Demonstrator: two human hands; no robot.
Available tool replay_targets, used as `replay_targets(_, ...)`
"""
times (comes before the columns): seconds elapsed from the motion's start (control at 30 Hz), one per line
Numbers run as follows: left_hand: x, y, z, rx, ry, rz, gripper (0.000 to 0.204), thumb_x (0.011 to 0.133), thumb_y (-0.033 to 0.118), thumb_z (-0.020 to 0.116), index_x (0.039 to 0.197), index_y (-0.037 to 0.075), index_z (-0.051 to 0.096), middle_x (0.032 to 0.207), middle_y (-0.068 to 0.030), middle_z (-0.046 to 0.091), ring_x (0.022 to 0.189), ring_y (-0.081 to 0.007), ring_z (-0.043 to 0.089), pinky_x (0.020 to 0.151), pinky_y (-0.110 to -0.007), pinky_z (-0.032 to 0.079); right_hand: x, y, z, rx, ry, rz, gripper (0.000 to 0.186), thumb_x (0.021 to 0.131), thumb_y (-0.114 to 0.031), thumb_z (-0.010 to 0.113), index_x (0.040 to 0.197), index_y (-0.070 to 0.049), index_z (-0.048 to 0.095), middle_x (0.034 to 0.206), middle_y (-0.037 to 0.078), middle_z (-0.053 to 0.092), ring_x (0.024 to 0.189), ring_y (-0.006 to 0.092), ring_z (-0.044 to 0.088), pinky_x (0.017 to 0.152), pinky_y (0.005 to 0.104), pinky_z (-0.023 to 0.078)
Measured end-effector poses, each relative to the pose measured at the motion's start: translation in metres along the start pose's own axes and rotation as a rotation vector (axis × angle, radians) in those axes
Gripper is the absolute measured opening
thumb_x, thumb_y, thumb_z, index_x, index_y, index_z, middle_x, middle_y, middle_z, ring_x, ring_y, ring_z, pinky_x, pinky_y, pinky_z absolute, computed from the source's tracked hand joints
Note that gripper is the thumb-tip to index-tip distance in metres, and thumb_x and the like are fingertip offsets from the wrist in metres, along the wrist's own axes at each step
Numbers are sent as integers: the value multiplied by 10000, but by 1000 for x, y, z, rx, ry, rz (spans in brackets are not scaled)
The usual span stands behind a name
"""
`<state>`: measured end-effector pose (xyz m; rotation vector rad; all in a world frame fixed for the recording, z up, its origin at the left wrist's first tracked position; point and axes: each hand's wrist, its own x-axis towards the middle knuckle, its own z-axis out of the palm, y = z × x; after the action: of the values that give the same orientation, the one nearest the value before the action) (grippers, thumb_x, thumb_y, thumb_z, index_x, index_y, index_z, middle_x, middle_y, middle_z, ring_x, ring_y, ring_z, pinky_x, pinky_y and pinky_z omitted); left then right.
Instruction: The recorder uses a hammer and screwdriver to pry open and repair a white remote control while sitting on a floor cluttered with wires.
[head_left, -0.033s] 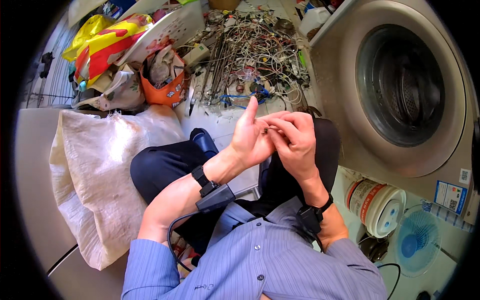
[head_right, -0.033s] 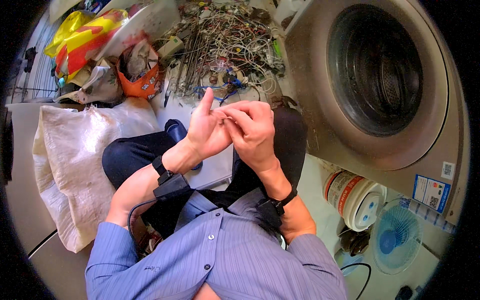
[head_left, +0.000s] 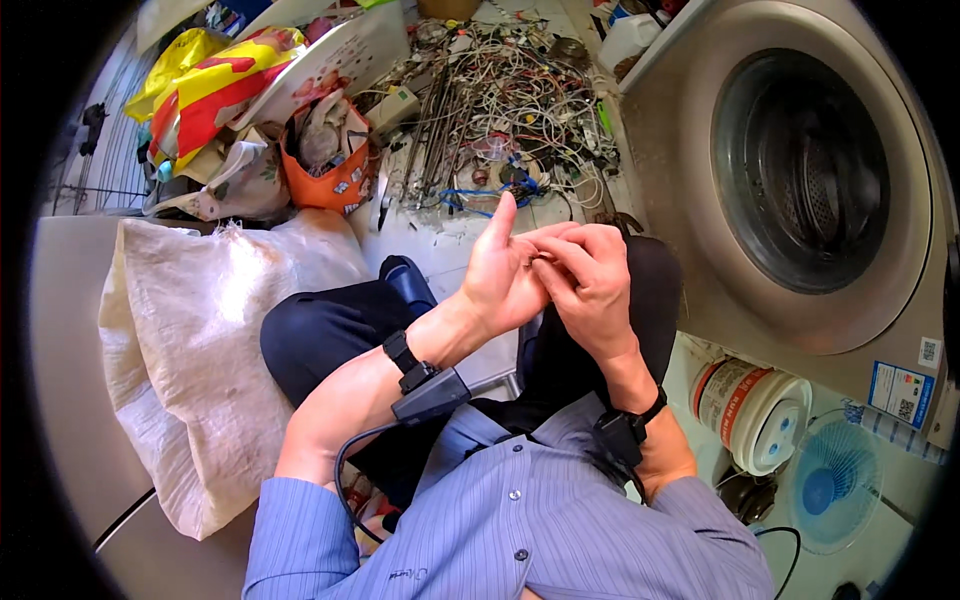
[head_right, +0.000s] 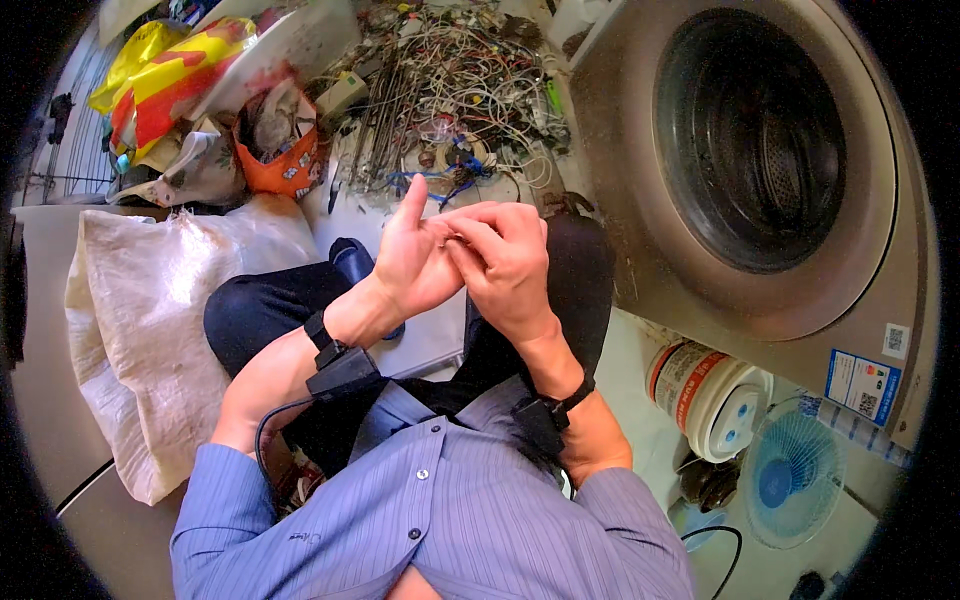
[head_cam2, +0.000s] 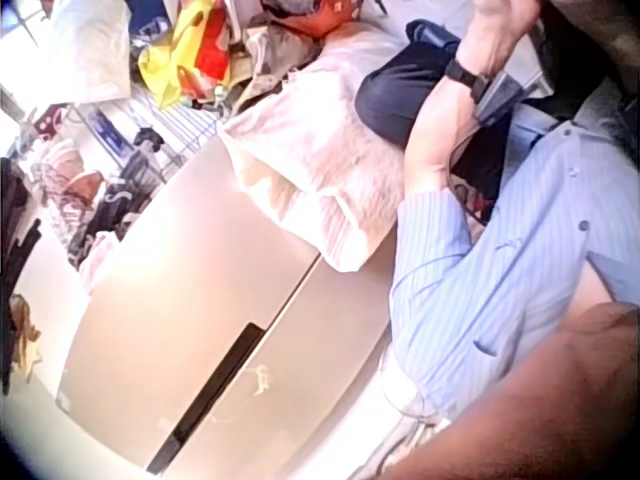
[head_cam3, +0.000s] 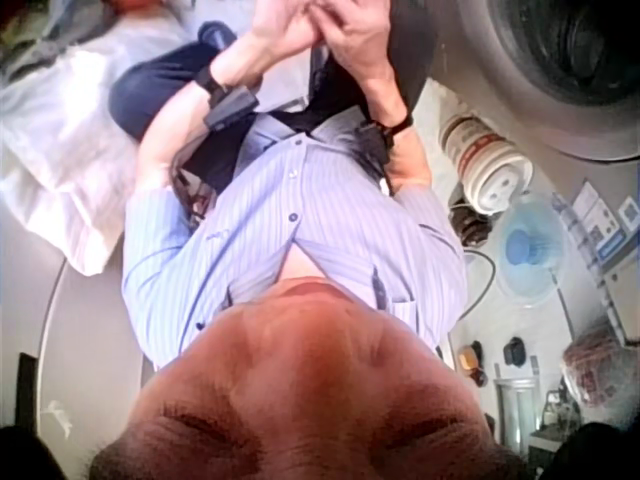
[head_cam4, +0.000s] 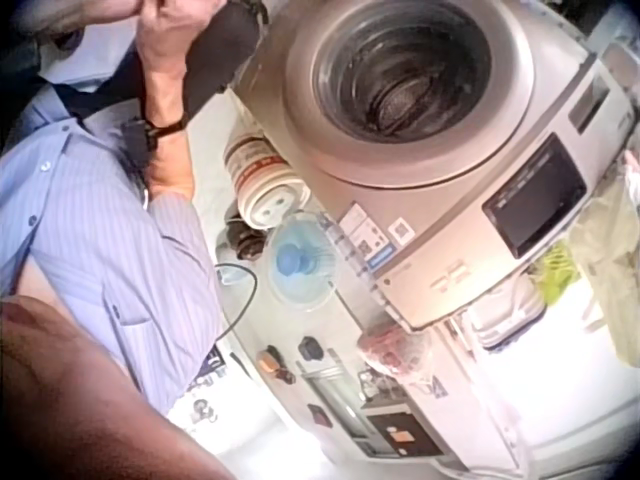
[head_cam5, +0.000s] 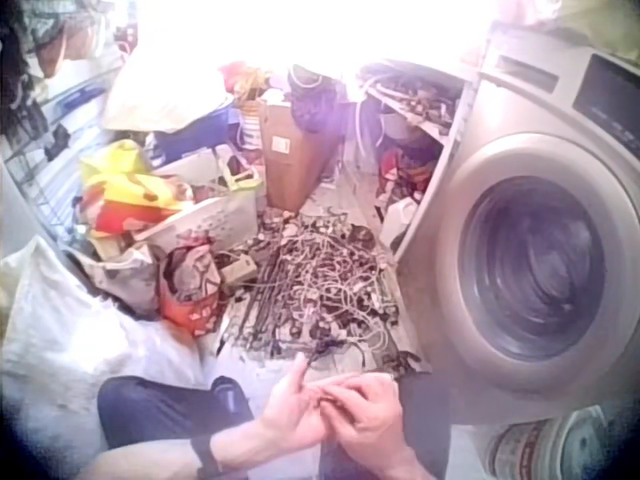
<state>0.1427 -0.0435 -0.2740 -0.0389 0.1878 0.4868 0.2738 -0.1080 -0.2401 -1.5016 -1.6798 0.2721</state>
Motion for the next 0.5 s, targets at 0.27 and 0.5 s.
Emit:
replay_targets(0.27, -1, 2, 8, 27, 90, 16, 898, 1072, 662, 311, 1408, -156, 467, 1340, -224, 609, 1251, -282, 610, 1135, -391, 456, 1, 1, 7, -89, 36, -145, 152, 789, -39, 787, 935, -66, 752, 945, 36, 685, 946, 253, 623, 850, 372, 476)
replay_targets(0.5, -15, 5, 2, 442, 414, 61, 455, 1115, 354, 473, 1087, -48, 682, 998, -117, 725, 868, -208, 720, 748, -329, 599, -11, 5, 2, 845, 60, 614, 128, 1009, -94, 656, 1041, 21, 704, 976, 46, 724, 885, 92, 636, 827, 258, 506)
